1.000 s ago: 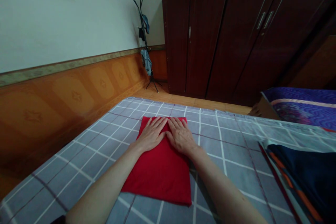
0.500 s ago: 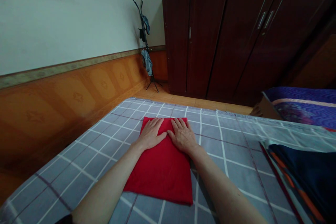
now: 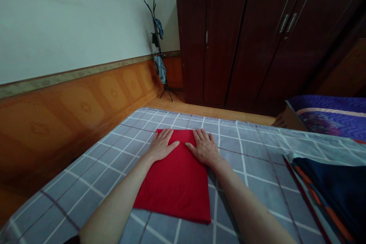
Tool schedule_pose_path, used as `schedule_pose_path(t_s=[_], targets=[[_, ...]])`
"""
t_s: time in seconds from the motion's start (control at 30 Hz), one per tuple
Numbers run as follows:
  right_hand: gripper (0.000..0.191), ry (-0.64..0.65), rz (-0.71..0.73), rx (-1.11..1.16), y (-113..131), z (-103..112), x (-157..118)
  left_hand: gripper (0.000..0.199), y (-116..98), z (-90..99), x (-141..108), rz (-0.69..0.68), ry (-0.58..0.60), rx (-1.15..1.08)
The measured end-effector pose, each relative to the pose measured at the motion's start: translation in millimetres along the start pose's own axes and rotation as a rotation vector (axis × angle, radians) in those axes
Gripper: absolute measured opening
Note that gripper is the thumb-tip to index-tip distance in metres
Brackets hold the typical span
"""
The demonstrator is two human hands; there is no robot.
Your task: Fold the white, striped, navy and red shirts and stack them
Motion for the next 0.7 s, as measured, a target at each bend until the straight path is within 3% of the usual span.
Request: schedule_pose_path(t_s=[0.1,0.2,0.33,0.4,0.47,0.53,0.7], targets=[[0.075,-0.018,-0.094,-0.026,-10.2,2.5,-0.9,0.074,12.4,4.6,-4.1,0.117,0.004,0.02],[0.074,-0.069,-0.158,-0.044,-7.1,10.3,-6.5,0.069,8.3,17.3,-20.1,0.158,-0.037,0.085],[0.059,-0.079,-0.016,-0.005,30.9,17.9,-24.8,0.058,-26.7,26.8,-54.7,-0.067,-0.075,0.115],[0.055,-0.029,0.102,0.035,53.2,14.9,-36.2,0.057,-41.8,21.9,-69.4,-0.163,-0.04,0.096],[0.054,0.024,0.184,0.06,66.5,8.7,-44.9,0.056,-47.8,14.4,-77.7,-0.176,-0.005,0.086],[0.054,0.048,0.202,0.059,67.5,2.9,-47.9,0.056,-46.8,8.6,-80.3,-0.15,0.01,0.082],[0.068,0.016,0.079,-0.008,44.2,-2.1,-37.3,0.064,-32.1,8.7,-82.8,-0.06,0.018,0.042]])
Point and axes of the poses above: each hand's wrist, its own x-axis towards the middle knuckle, its own z-axis out of the back of the hand, y = z × x, the point moved 4 cm from there along x, towards the middle knuckle, and after that the axes turned 9 degrees about -z, right-handed, at the moved point
